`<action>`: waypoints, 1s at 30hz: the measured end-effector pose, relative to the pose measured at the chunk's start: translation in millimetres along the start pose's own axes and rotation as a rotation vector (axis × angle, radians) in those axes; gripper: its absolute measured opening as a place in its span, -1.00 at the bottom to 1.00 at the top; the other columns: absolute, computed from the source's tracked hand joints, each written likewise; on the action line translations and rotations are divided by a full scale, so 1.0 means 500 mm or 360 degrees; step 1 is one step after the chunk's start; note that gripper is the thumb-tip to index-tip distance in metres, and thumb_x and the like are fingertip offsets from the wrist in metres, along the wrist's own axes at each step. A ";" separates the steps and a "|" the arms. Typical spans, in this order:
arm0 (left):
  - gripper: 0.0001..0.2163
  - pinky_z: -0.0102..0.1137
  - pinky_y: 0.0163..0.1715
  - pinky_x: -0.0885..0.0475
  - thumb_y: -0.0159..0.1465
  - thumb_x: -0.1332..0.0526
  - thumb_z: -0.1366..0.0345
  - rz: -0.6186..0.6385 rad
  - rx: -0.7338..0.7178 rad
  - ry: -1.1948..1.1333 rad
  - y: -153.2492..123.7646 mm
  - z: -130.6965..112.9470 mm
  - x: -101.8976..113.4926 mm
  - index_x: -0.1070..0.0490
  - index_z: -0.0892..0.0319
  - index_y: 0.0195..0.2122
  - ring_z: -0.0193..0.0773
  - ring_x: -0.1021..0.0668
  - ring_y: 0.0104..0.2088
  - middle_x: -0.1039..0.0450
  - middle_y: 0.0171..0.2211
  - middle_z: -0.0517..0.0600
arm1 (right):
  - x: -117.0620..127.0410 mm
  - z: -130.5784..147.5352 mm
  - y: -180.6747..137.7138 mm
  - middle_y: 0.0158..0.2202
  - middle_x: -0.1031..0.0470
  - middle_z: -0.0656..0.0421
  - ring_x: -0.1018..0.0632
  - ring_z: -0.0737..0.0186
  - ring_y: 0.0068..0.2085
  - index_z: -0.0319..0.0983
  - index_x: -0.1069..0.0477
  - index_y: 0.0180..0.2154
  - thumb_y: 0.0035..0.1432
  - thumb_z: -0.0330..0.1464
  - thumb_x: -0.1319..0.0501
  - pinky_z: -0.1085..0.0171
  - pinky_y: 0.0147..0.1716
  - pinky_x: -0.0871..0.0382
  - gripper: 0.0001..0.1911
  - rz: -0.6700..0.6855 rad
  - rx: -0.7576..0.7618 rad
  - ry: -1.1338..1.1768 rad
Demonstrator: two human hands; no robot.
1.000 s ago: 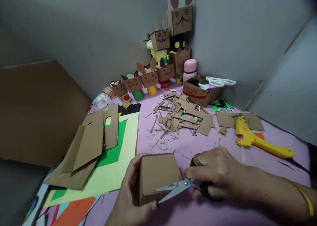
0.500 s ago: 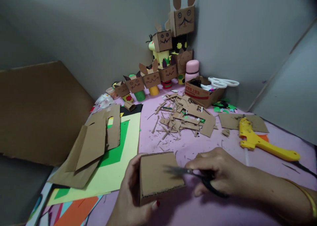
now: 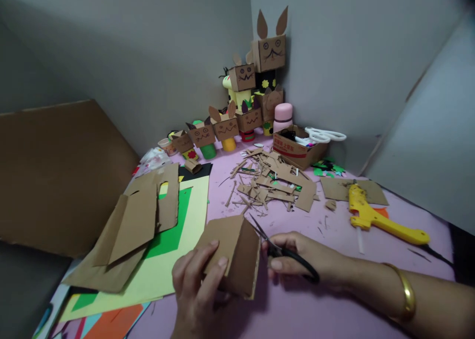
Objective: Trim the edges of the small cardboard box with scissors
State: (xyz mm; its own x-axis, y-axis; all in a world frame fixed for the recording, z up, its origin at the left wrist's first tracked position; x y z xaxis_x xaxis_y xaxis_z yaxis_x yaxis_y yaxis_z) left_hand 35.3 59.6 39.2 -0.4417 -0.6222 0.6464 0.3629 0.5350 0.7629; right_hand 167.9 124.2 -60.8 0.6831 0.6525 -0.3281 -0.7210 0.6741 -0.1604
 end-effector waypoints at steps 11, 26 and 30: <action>-0.54 -0.12 0.09 -0.17 0.22 -0.19 0.43 0.0009 0.0025 -0.0227 -0.002 -0.030 -0.038 -0.29 -0.03 0.15 -0.01 -0.38 0.04 -0.37 0.07 0.12 | 0.040 0.004 0.016 -0.50 -0.44 0.23 -0.44 0.37 -0.54 -0.27 -0.41 -0.23 -0.05 -0.04 -0.37 0.47 -0.65 -0.16 -0.51 -0.0241 0.0082 0.0088; -0.12 -0.19 -0.02 -0.48 0.08 -0.38 0.36 -0.0298 0.0934 -0.0785 -0.040 0.061 -0.045 0.12 -0.24 0.31 0.01 -0.21 0.26 0.03 0.32 0.02 | 0.016 0.058 0.013 -0.08 -0.45 0.05 -0.43 0.05 -0.04 -0.26 -0.30 0.07 -0.18 -0.11 -0.48 0.08 0.03 -0.26 -0.20 -0.0072 0.0551 -0.0079; 0.03 -0.07 -0.03 -0.50 0.05 -0.38 0.11 -0.0074 0.1426 -0.1177 -0.063 0.075 -0.095 0.39 -0.16 0.34 0.16 -0.25 0.26 0.08 0.36 0.14 | 0.015 0.061 0.010 -0.12 -0.45 0.07 -0.42 0.07 -0.05 -0.24 -0.35 0.05 -0.09 -0.10 -0.43 0.08 0.04 -0.25 -0.31 -0.0069 0.0569 -0.0147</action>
State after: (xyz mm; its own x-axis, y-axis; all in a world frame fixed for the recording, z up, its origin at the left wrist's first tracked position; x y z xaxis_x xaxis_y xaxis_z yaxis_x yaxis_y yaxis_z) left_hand 14.2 93.7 -16.0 -0.9180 -0.3242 0.2285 -0.2458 0.9171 0.3139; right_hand 172.9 143.0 -35.5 0.7316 0.6380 -0.2403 -0.6158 0.7696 0.1686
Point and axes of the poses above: each hand's wrist, its own y-axis towards the middle knuckle, its own x-axis out of the back of the hand, z = x × y, the point moved 10 cm from there along y, towards the middle knuckle
